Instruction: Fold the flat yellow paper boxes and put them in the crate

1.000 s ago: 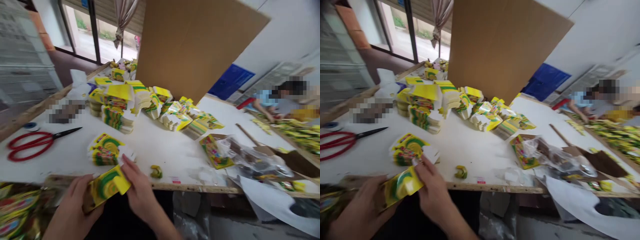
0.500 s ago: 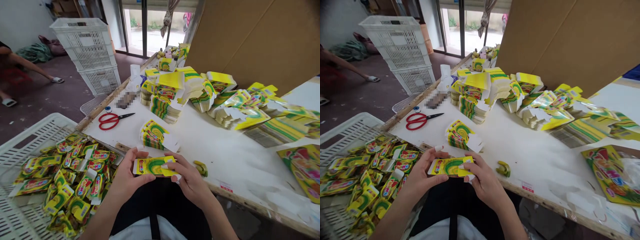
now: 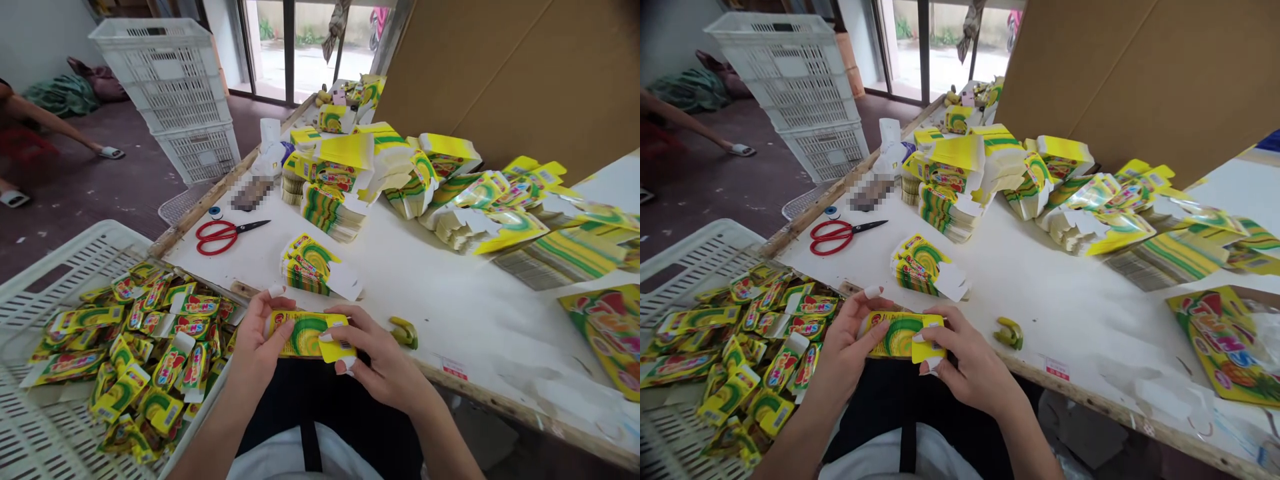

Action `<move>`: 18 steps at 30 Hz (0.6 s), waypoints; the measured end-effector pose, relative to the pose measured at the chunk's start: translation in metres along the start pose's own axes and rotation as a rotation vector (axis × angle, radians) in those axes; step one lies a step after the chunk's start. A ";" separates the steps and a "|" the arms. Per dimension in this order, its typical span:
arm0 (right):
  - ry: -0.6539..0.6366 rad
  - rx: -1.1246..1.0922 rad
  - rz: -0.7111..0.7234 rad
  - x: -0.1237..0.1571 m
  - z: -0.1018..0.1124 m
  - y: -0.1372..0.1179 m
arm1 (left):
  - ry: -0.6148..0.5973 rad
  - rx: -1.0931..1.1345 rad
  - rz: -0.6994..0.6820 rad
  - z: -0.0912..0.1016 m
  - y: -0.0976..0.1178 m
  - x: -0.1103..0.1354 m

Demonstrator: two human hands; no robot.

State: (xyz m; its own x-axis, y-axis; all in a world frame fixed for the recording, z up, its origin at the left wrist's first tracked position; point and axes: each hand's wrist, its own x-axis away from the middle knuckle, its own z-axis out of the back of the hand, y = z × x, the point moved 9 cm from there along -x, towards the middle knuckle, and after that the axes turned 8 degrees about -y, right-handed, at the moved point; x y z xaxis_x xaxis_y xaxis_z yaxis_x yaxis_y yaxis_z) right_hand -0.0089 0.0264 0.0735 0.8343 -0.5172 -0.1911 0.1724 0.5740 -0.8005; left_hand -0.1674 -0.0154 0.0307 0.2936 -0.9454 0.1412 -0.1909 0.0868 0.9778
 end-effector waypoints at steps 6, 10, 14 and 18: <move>0.152 0.027 -0.039 -0.003 -0.003 0.004 | 0.039 -0.010 -0.012 -0.002 0.009 0.003; 0.369 -0.153 -0.040 0.001 -0.004 0.011 | 0.023 -0.029 -0.015 -0.006 0.010 0.004; 0.372 -0.120 -0.055 -0.001 -0.013 0.009 | 0.042 -0.110 -0.046 -0.001 0.015 0.003; 0.262 -0.133 -0.106 -0.012 -0.019 0.012 | 0.301 -0.510 -0.230 0.047 0.063 0.009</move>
State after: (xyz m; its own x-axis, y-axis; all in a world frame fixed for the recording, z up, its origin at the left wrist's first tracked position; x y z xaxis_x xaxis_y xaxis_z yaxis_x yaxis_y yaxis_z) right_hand -0.0271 0.0270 0.0554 0.6487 -0.7260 -0.2284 0.1670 0.4286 -0.8879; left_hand -0.2207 -0.0329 0.0862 0.5386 -0.8345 -0.1165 0.3570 0.1008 0.9286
